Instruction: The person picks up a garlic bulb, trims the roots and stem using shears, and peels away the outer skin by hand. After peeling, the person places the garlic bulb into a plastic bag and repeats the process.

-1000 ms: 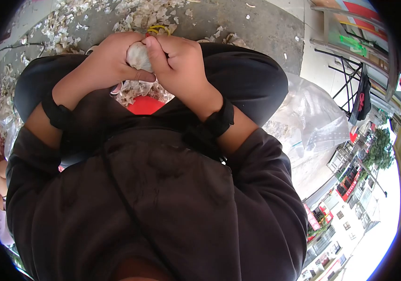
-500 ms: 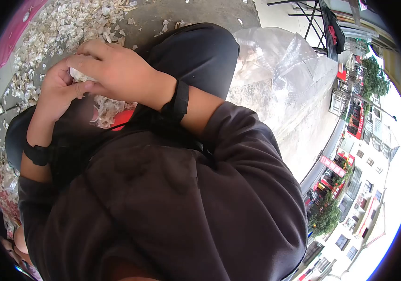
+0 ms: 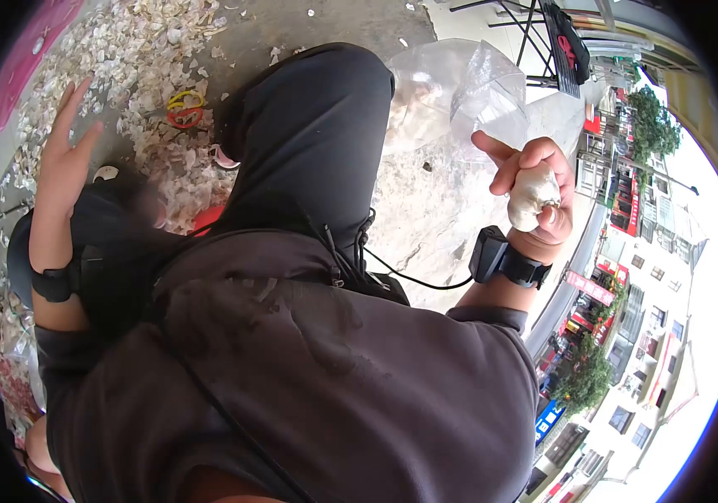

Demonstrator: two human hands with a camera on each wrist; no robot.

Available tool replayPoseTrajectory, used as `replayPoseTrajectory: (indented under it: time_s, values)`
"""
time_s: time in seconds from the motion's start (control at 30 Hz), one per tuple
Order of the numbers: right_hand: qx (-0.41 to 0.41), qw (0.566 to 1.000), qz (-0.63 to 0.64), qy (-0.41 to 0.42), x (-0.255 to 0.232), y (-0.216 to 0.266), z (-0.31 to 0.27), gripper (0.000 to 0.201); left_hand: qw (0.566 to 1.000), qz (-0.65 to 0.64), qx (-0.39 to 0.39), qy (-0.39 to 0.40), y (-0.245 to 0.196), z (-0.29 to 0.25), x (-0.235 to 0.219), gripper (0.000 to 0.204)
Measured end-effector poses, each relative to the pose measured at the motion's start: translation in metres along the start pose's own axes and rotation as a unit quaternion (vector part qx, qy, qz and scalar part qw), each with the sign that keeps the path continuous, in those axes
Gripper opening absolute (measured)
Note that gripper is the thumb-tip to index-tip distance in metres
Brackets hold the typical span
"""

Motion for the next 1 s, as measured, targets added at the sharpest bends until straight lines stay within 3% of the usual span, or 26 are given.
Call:
replayPoseTrajectory:
  time_s: [0.07, 0.13, 0.17, 0.27, 0.33, 0.4, 0.47, 0.5, 0.53, 0.57, 0.6, 0.63, 0.67, 0.73, 0.77, 0.8, 0.83, 0.9, 0.97, 1.0]
  values:
    - [0.086, 0.995, -0.039, -0.016, -0.028, 0.004, -0.007, 0.049, 0.999, -0.020, -0.028, 0.033, -0.001, -0.006, 0.000, 0.053]
    - [0.095, 0.976, -0.115, -0.156, -0.043, 0.001, -0.016, 0.040, 0.998, -0.041, -0.027, 0.039, 0.000, -0.009, -0.004, 0.051]
    - [0.063, 0.973, -0.151, -0.162, -0.042, -0.003, -0.010, 0.036, 0.998, -0.051, -0.018, 0.035, 0.001, -0.010, -0.008, 0.050]
    - [0.180, 0.947, -0.088, -0.253, -0.069, -0.007, 0.012, 0.037, 0.999, -0.046, -0.022, -0.003, 0.002, -0.012, -0.021, 0.050]
    - [0.204, 0.921, -0.033, -0.330, -0.097, -0.028, 0.028, 0.037, 0.998, -0.037, -0.043, -0.032, 0.001, -0.016, -0.036, 0.048]
    - [0.221, 0.898, -0.029, -0.379, -0.093, -0.050, 0.049, 0.036, 0.994, -0.060, -0.049, -0.076, 0.006, -0.024, -0.058, 0.047]
    - [0.215, 0.895, 0.030, -0.391, -0.146, -0.081, 0.049, 0.035, 0.983, -0.093, -0.055, -0.149, 0.030, -0.039, -0.094, 0.045]
    - [0.241, 0.863, -0.123, -0.427, -0.177, -0.093, 0.041, 0.039, 0.970, -0.096, -0.059, -0.213, 0.045, -0.052, -0.116, 0.040]
    - [0.220, 0.867, -0.291, -0.339, -0.198, -0.089, 0.038, 0.036, 0.962, -0.067, -0.098, -0.246, 0.071, -0.069, -0.135, 0.039]
    - [0.184, 0.809, -0.496, -0.256, -0.219, -0.085, 0.034, 0.033, 0.950, -0.038, -0.137, -0.279, 0.101, -0.090, -0.152, 0.039]
    - [0.123, 0.716, -0.656, -0.205, -0.238, -0.081, 0.030, 0.031, 0.934, -0.012, -0.172, -0.312, 0.131, -0.113, -0.167, 0.038]
    - [0.069, 0.723, -0.638, -0.257, -0.174, -0.061, 0.037, 0.028, 0.923, 0.021, -0.203, -0.325, 0.163, -0.140, -0.175, 0.035]
    - [0.035, 0.759, -0.553, -0.341, -0.135, -0.050, 0.043, 0.027, 0.913, 0.047, -0.229, -0.336, 0.199, -0.169, -0.176, 0.033]
    - [-0.110, 0.755, -0.532, -0.367, -0.052, -0.028, 0.053, 0.024, 0.903, 0.104, -0.300, -0.289, 0.299, -0.236, -0.159, 0.032]
    - [-0.190, 0.779, -0.498, -0.330, -0.022, -0.023, 0.060, 0.021, 0.890, 0.153, -0.354, -0.243, 0.324, -0.268, -0.142, 0.031]
    - [-0.208, 0.790, -0.487, -0.308, 0.024, -0.024, 0.069, 0.019, 0.871, 0.199, -0.404, -0.197, 0.344, -0.293, -0.120, 0.031]
    - [-0.191, 0.852, -0.431, -0.228, 0.057, -0.030, 0.079, 0.019, 0.861, 0.131, -0.461, -0.169, 0.360, -0.317, -0.092, 0.032]
    - [-0.019, 0.934, -0.351, -0.061, 0.125, -0.052, 0.100, 0.022, 0.846, 0.054, -0.519, -0.107, 0.389, -0.360, -0.035, 0.032]
    - [0.175, 0.970, -0.158, 0.064, 0.174, -0.082, 0.128, 0.025, 0.840, 0.023, -0.538, -0.071, 0.427, -0.405, 0.031, 0.032]
    - [0.271, 0.957, -0.042, 0.099, 0.191, -0.106, 0.146, 0.028, 0.832, 0.000, -0.550, -0.069, 0.445, -0.421, 0.056, 0.032]
Point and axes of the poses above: each hand's wrist, its own z-axis towards the middle knuckle, its own x-axis out of the palm, y = z × x, the point moved 2 cm from there along z, towards the middle knuckle, and after that the axes turned 14 degrees about z, right-handed, at the moved point
